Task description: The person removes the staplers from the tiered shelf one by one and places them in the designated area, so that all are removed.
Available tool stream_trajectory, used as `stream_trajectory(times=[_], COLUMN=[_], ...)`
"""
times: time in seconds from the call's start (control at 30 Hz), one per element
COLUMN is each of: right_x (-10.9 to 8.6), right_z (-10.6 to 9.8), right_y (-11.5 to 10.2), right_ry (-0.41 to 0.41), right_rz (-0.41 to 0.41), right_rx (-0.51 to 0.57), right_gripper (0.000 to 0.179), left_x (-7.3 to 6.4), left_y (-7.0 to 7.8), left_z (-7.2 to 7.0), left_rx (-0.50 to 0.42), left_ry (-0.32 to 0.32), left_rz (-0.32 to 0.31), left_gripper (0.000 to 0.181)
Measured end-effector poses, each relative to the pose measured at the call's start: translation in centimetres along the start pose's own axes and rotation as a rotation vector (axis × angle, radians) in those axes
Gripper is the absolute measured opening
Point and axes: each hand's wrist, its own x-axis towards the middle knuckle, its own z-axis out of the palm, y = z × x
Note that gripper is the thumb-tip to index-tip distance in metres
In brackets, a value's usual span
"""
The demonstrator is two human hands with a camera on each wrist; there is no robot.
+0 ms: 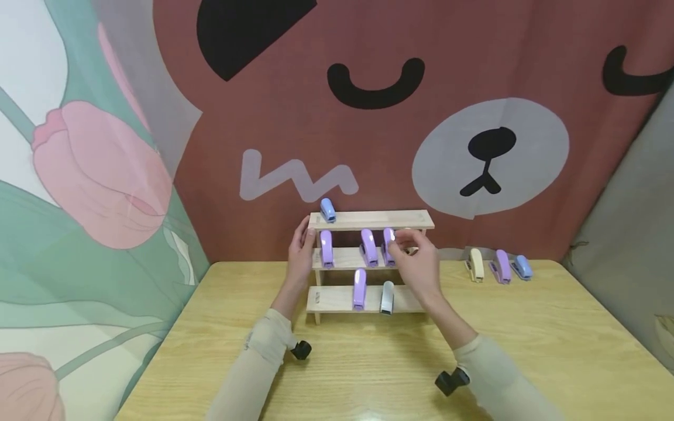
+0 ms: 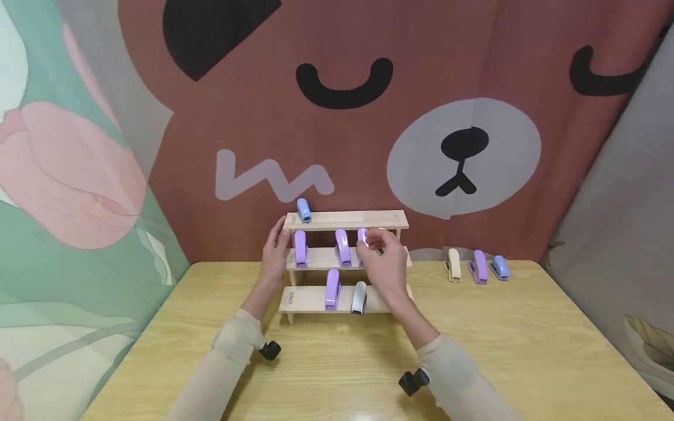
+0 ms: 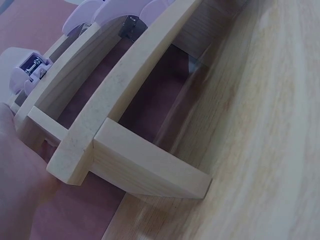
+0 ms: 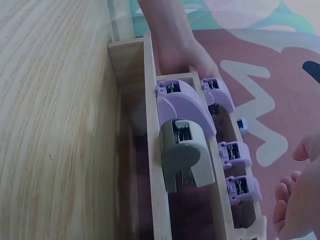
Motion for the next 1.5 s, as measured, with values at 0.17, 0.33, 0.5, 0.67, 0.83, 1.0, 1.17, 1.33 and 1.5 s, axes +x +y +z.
stream_trajectory(times=[0.17,0.33,0.5,0.67,0.83,1.0,1.17,1.33,1.5], right_x=[0.2,1.5,2.5,3.3,4.5,5.7,6.7,7.3,7.8], right_z=[0.2,1.5,3.1,4.7,6.4,8.0,9.5,11.0,12.3], right_y=[-0.7,-1.8,-3.0,-3.6,-4.0,-4.1,-3.9,-3.9,-4.1], right_ry=[-0.048,-0.126,-0.216,-0.265,-0.306,-0.334,-0.336,-0.355,-0.343], right_rz=[-0.037,-0.077,-0.077,-0.125,-0.145,-0.118,-0.069,-0.034,0.030], right_rx=[-0.052,-0.083,-0.133,-0.173,-0.199,-0.247,-0.288,-0.325,-0.353], right_gripper=[0.024,0.025,0.028,0.031,0.029,0.034,0.044,0.049,0.045], left_x=[-0.1,0.3,-0.2,-0.2,0.5,0.4,0.3,0.1,0.1], left_y=[-0.1,0.0,1.4,1.5,0.1,0.0,0.2,0.2,0.1], left_z=[0.5,0.3,0.0,-0.1,-0.2,-0.2,-0.1,-0.1,-0.2], left_rx=[-0.003,-0.004,-0.005,-0.021,-0.050,-0.057,-0.035,0.010,0.007], left_ry=[-0.011,-0.010,-0.031,-0.041,-0.041,-0.032,-0.027,-0.026,-0.028], left_rz=[0.000,0.015,-0.003,-0.010,0.002,0.005,0.014,-0.010,-0.011], left_gripper=[0.055,0.056,0.054,0.054,0.055,0.056,0.057,0.056,0.056])
